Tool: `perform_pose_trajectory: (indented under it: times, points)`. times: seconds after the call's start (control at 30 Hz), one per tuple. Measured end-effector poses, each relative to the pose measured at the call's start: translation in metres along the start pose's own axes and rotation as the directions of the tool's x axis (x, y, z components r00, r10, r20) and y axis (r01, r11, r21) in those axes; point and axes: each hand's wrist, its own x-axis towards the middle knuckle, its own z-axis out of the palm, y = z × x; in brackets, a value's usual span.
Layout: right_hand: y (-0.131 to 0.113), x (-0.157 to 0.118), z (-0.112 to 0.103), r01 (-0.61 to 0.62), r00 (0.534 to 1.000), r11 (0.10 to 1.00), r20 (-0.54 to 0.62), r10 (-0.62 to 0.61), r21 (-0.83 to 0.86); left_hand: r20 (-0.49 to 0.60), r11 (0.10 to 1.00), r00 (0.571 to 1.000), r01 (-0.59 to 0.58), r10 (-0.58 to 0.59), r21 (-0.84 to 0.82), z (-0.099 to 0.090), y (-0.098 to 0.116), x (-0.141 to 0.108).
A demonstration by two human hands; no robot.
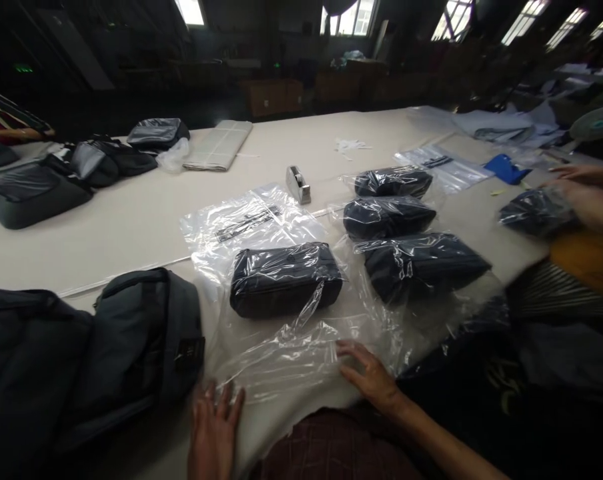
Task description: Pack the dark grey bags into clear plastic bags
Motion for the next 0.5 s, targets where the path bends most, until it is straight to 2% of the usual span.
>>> perform_pose_trajectory:
  times: [0.1,0.17,0.23,0.3,0.37,0.43,0.5]
  points:
    - [0.022,0.006,0.001,-0.159,0.977,0.978,-0.12,0.175,0.133,-0.049,0.967,0.988,0.134,-0.148,-0.218,-0.014,0.009,-0.002]
    - [0.032,0.009,0.001,-0.209,0.952,0.951,-0.176,0.251,0.227,-0.057,0.908,0.968,0.209,-0.246,-0.362,-0.016,0.015,-0.005]
    - [0.032,0.009,0.002,-0.208,0.947,0.928,-0.173,0.27,0.31,0.006,0.856,0.949,0.287,-0.315,-0.429,-0.007,0.018,-0.009]
    - [0.02,0.004,0.003,-0.189,0.956,0.867,-0.115,0.27,0.46,0.118,0.806,0.924,0.375,-0.363,-0.458,0.013,0.019,-0.014]
    - [0.001,-0.001,0.006,-0.161,0.969,0.723,-0.032,0.246,0.672,0.227,0.765,0.9,0.435,-0.371,-0.475,0.038,0.021,-0.017]
    - [-0.021,-0.004,0.008,-0.144,0.97,0.471,0.03,0.24,0.871,0.287,0.732,0.886,0.462,-0.363,-0.501,0.061,0.024,-0.016]
    - [-0.036,-0.003,0.009,-0.145,0.948,0.202,0.077,0.31,0.969,0.286,0.706,0.881,0.472,-0.376,-0.528,0.076,0.03,-0.011]
